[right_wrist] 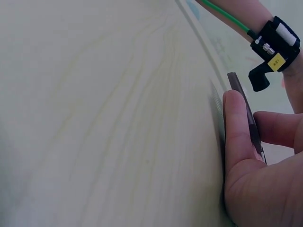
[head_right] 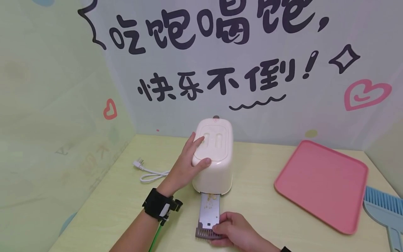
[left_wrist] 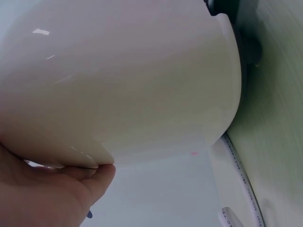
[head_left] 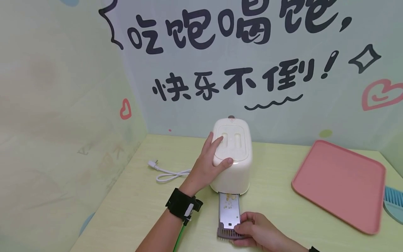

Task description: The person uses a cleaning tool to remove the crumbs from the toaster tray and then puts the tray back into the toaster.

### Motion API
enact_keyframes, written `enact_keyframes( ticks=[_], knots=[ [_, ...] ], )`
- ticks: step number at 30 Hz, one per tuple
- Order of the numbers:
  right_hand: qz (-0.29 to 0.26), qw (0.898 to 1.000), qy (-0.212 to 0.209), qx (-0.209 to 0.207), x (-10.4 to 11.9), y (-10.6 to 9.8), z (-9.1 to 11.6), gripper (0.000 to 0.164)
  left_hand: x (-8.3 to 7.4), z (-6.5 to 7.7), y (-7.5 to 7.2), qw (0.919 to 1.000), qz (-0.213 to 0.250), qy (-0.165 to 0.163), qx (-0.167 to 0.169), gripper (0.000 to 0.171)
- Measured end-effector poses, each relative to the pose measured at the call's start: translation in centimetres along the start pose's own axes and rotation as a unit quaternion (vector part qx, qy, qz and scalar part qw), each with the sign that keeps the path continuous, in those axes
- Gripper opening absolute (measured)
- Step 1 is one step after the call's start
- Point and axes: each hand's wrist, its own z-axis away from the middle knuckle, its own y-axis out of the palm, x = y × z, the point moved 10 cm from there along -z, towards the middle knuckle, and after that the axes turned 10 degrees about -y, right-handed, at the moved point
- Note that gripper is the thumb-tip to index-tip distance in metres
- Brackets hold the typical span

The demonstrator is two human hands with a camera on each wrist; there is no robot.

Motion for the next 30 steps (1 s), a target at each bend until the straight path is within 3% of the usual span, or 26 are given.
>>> enact_keyframes(
  ticks=[15,30],
  knots=[
    [0.032,0.999,0.017,-0.008,-0.7,-0.4,1.2,0.023,0.0,0.0,0.1,1.0,0.001,0.002,0.0,0.088],
    [0.05,0.998,0.002,0.034,-1.0,0.0,2.0,0.014,0.0,0.3,0.2,1.0,0.0,0.001,0.001,0.089]
  ],
)
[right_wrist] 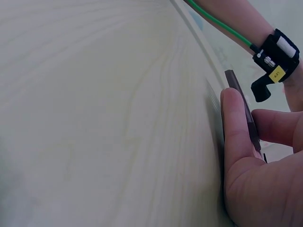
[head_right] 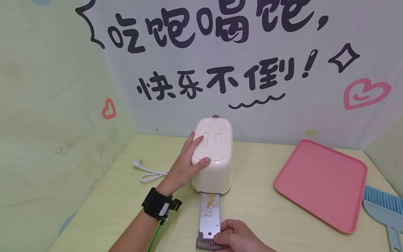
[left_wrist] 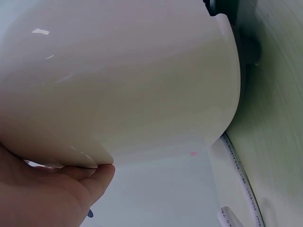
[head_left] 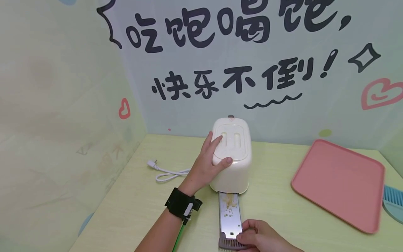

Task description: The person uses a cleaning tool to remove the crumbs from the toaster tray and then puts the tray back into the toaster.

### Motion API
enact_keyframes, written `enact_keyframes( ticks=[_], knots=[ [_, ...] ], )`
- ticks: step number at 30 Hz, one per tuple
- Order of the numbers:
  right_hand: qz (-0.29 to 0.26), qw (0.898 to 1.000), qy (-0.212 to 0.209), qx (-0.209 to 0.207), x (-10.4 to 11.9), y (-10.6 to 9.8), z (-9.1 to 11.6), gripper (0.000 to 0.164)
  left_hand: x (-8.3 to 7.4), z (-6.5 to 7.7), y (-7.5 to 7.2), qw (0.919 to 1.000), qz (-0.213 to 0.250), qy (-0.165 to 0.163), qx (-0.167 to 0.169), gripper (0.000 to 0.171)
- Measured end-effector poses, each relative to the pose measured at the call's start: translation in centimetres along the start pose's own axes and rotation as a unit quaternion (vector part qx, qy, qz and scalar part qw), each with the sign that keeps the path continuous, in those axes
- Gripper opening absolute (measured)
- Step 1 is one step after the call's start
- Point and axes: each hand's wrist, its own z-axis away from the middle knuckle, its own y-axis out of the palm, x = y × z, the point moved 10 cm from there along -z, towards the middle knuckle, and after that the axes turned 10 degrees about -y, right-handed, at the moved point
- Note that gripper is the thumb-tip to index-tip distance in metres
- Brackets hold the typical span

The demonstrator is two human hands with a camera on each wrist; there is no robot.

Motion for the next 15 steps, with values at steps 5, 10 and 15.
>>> enact_keyframes(
  ticks=[5,10,15],
  knots=[
    [0.014,1.0,-0.01,0.013,0.18,0.09,0.16,0.012,-0.16,0.07,-0.03,1.0,-0.001,0.001,0.0,0.088],
    [0.02,0.999,-0.018,0.032,0.19,0.17,0.22,0.009,-0.26,0.08,-0.08,1.0,-0.002,0.003,-0.002,0.088],
    [0.067,0.997,-0.024,0.037,0.13,-0.43,0.39,0.009,-0.3,0.1,-0.12,1.0,-0.003,0.001,-0.003,0.089]
  ],
)
